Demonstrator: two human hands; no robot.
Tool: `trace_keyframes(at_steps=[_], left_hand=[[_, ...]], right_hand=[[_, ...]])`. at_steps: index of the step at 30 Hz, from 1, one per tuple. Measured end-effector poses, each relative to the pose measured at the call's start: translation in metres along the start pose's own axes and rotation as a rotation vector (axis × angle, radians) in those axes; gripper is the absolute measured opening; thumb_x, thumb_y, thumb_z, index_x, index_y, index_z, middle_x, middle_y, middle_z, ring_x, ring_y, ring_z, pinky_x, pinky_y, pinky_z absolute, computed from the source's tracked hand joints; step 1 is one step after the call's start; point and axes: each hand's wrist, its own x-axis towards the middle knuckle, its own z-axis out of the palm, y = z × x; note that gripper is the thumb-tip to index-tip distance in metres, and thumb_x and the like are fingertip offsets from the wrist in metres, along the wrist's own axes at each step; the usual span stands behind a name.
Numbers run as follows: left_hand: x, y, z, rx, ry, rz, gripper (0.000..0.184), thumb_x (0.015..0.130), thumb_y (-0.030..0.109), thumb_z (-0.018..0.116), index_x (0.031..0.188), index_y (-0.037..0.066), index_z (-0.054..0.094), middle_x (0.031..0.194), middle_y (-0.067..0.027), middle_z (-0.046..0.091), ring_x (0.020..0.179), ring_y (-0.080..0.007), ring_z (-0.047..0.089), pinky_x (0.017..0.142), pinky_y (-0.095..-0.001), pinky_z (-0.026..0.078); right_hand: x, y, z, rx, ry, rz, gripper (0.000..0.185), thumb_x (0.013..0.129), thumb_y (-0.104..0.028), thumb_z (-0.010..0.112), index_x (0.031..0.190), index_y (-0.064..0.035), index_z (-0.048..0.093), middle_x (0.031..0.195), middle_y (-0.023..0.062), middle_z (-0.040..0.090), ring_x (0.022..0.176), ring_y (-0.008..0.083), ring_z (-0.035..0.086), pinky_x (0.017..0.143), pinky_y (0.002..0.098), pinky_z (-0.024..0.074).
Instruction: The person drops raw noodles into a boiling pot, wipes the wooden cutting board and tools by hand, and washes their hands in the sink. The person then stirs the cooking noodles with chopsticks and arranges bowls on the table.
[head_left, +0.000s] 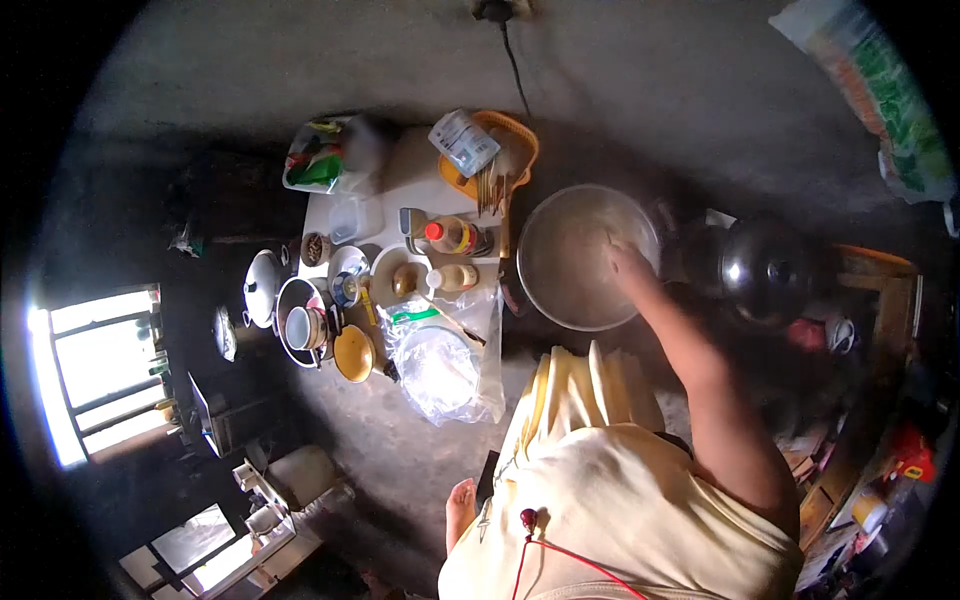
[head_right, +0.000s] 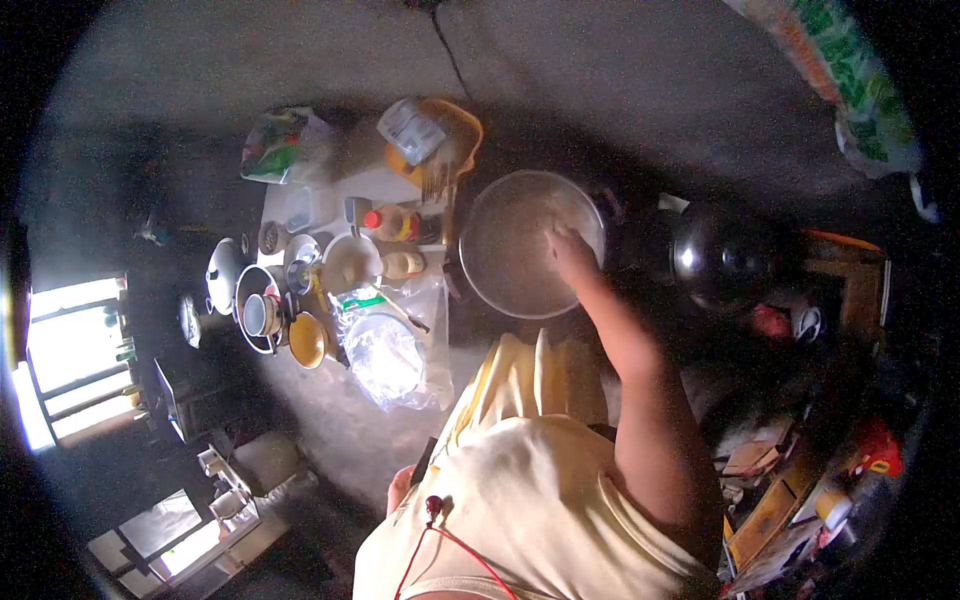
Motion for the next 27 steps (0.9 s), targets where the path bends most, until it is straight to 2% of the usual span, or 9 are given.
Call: trace_keyframes(at_steps=[2,4,6,8,12,14,17,20,27], left_hand=[[-0.002,-0.007,-0.001,0.019,-0.032,-0.019,0.02,0.087,0.007,0.05,0.104,-0.003,0.052,0.1,-0.0088,0.06,0.093,-0.013,0.055,0.082,-0.0237,0.042],[0.002,-0.017,-0.006,-0.101,-0.09,-0.066,0.02,0.087,0.006,0.049,0.104,-0.003,0.052,0.1,-0.0095,0.06,0.092,-0.0138,0.055,0.082,-0.0244,0.042],[-0.001,-0.008,-0.001,-0.025,-0.086,-0.025,0.02,0.088,0.008,0.049,0.104,-0.003,0.052,0.102,-0.0106,0.059,0.091,-0.0151,0.056,0.082,-0.0247,0.043],[0.014,-0.015,-0.011,0.325,-0.064,-0.012,0.022,0.087,0.009,0.05,0.105,-0.003,0.052,0.103,-0.0102,0.059,0.092,-0.0153,0.056,0.082,-0.0249,0.042],[0.026,0.012,-0.003,0.042,-0.048,0.107,0.024,0.087,0.011,0.052,0.106,-0.003,0.052,0.102,-0.0098,0.059,0.093,-0.0151,0.056,0.083,-0.0251,0.042],[0.024,0.033,0.008,0.353,0.009,0.143,0.024,0.087,0.012,0.052,0.106,-0.002,0.053,0.101,-0.0095,0.059,0.094,-0.0144,0.055,0.084,-0.0254,0.042],[0.023,0.042,0.015,0.332,0.012,0.185,0.023,0.088,0.012,0.051,0.106,-0.002,0.053,0.102,-0.01,0.059,0.095,-0.0136,0.055,0.084,-0.0249,0.042],[0.024,0.029,0.012,0.291,0.0,0.194,0.023,0.087,0.011,0.051,0.106,-0.002,0.053,0.101,-0.0096,0.06,0.093,-0.0125,0.055,0.083,-0.0244,0.042],[0.013,-0.002,-0.006,0.072,-0.017,0.046,0.023,0.087,0.01,0.05,0.106,-0.002,0.053,0.1,-0.0091,0.06,0.091,-0.0119,0.055,0.081,-0.0238,0.042]], right_hand=[[-0.013,-0.003,-0.007,-0.013,0.076,0.007,0.033,0.075,-0.008,0.053,0.108,-0.0059,0.055,0.099,0.0182,0.056,0.092,0.0328,0.054,0.077,0.0372,0.0456],[-0.023,-0.011,-0.016,0.309,-0.039,0.258,0.024,0.079,-0.009,0.052,0.103,-0.0053,0.059,0.084,0.0101,0.059,0.072,0.023,0.057,0.067,0.0325,0.0463],[-0.025,-0.003,-0.013,0.443,-0.023,0.276,0.023,0.082,-0.012,0.053,0.102,-0.0055,0.061,0.077,0.0088,0.061,0.065,0.0164,0.056,0.06,0.0277,0.0462],[-0.019,0.009,-0.011,0.85,-0.167,0.447,0.021,0.084,-0.013,0.052,0.1,-0.0048,0.061,0.077,0.0065,0.062,0.059,0.0107,0.054,0.055,0.0231,0.045],[-0.009,0.015,-0.014,0.941,0.181,0.386,0.017,0.086,-0.017,0.05,0.093,-0.0052,0.061,0.078,0.0033,0.062,0.058,0.0071,0.053,0.047,0.0206,0.0436],[-0.013,0.029,0.001,0.905,0.283,0.372,0.017,0.086,-0.017,0.05,0.09,-0.0038,0.06,0.08,0.0069,0.062,0.064,0.0132,0.057,0.054,0.0249,0.0467],[-0.019,0.031,0.01,0.529,0.369,0.324,0.019,0.084,-0.017,0.052,0.093,-0.0028,0.06,0.088,0.0126,0.063,0.077,0.0226,0.061,0.067,0.0307,0.048],[-0.035,-0.014,-0.013,0.44,-0.07,0.366,0.025,0.082,-0.022,0.052,0.099,-0.0047,0.06,0.099,0.015,0.061,0.09,0.0279,0.059,0.078,0.0337,0.0459],[0.003,-0.02,-0.004,0.604,-0.091,0.156,0.025,0.085,-0.021,0.047,0.102,-0.0062,0.059,0.103,0.0154,0.059,0.097,0.0288,0.056,0.084,0.0351,0.0425]])
